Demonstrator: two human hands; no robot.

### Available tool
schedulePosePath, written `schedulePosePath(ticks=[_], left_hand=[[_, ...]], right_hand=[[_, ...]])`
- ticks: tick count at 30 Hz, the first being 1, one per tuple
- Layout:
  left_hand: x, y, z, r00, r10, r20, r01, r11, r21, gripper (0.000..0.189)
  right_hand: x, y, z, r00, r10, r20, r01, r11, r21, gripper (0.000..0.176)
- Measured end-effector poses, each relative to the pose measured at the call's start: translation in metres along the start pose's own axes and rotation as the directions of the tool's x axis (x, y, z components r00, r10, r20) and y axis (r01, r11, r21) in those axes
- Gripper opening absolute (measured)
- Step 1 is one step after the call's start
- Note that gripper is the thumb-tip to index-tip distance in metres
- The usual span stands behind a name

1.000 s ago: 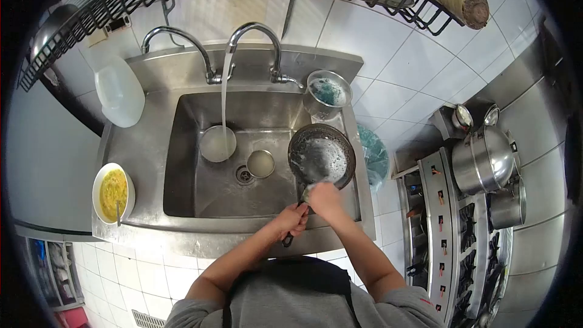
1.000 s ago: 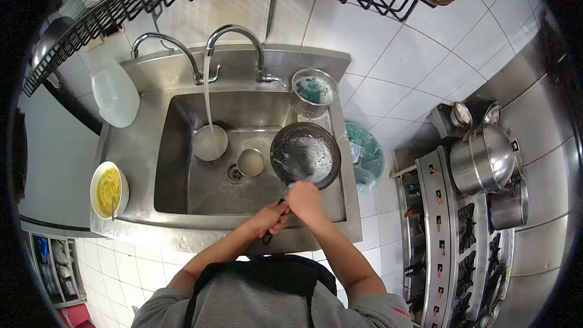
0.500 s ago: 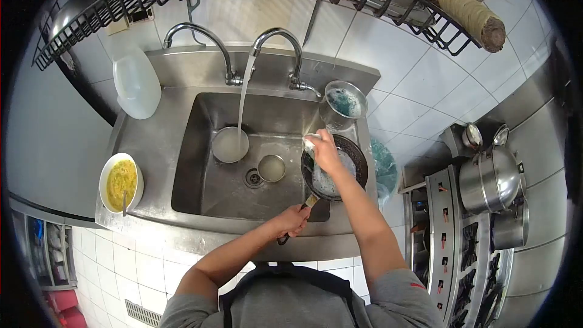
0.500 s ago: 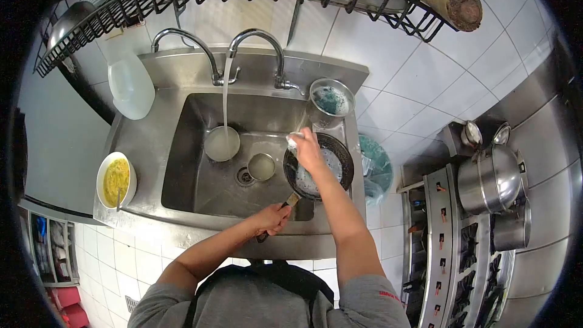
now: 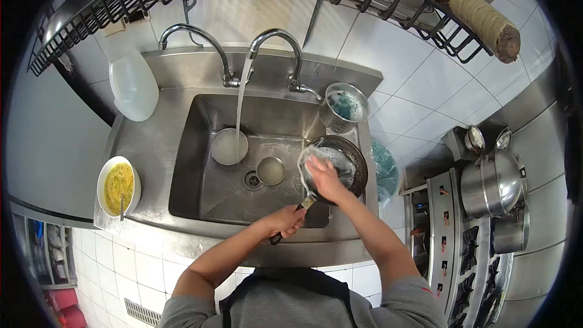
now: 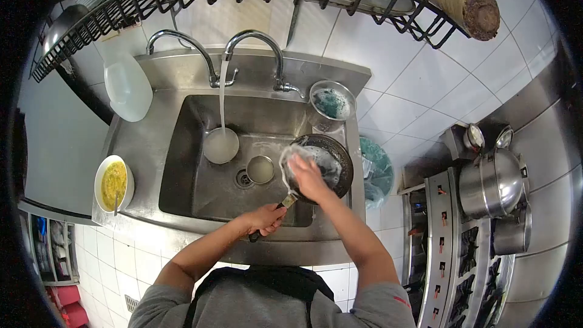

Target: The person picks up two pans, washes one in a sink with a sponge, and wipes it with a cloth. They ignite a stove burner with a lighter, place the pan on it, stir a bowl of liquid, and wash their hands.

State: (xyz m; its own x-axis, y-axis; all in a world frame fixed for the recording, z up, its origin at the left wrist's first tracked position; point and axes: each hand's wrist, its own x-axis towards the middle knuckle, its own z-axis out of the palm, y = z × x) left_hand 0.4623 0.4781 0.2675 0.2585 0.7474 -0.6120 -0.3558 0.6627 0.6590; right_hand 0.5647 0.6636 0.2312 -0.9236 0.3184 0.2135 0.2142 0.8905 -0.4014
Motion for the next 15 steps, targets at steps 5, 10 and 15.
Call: schedulePosePath(ticks=[5, 10, 15], left_hand=[[0.003, 0.001, 0.0, 0.997, 0.041, -0.067, -0.046, 0.996, -0.072, 0.027], [0.006, 0.0, 0.005, 0.998, 0.03, -0.055, -0.034, 0.997, -0.069, 0.025], [0.004, 0.003, 0.004, 0.994, 0.059, -0.091, -0.065, 0.996, -0.066, 0.025]], right_hand=[[0.0, 0.046, -0.04, 0.993, 0.115, 0.029, -0.103, 0.955, -0.278, 0.051], [-0.039, 0.006, -0.012, 0.983, 0.066, 0.169, -0.052, 0.995, -0.088, 0.051], [0.031, 0.021, -0.012, 0.978, 0.198, 0.061, -0.178, 0.955, -0.239, 0.05]])
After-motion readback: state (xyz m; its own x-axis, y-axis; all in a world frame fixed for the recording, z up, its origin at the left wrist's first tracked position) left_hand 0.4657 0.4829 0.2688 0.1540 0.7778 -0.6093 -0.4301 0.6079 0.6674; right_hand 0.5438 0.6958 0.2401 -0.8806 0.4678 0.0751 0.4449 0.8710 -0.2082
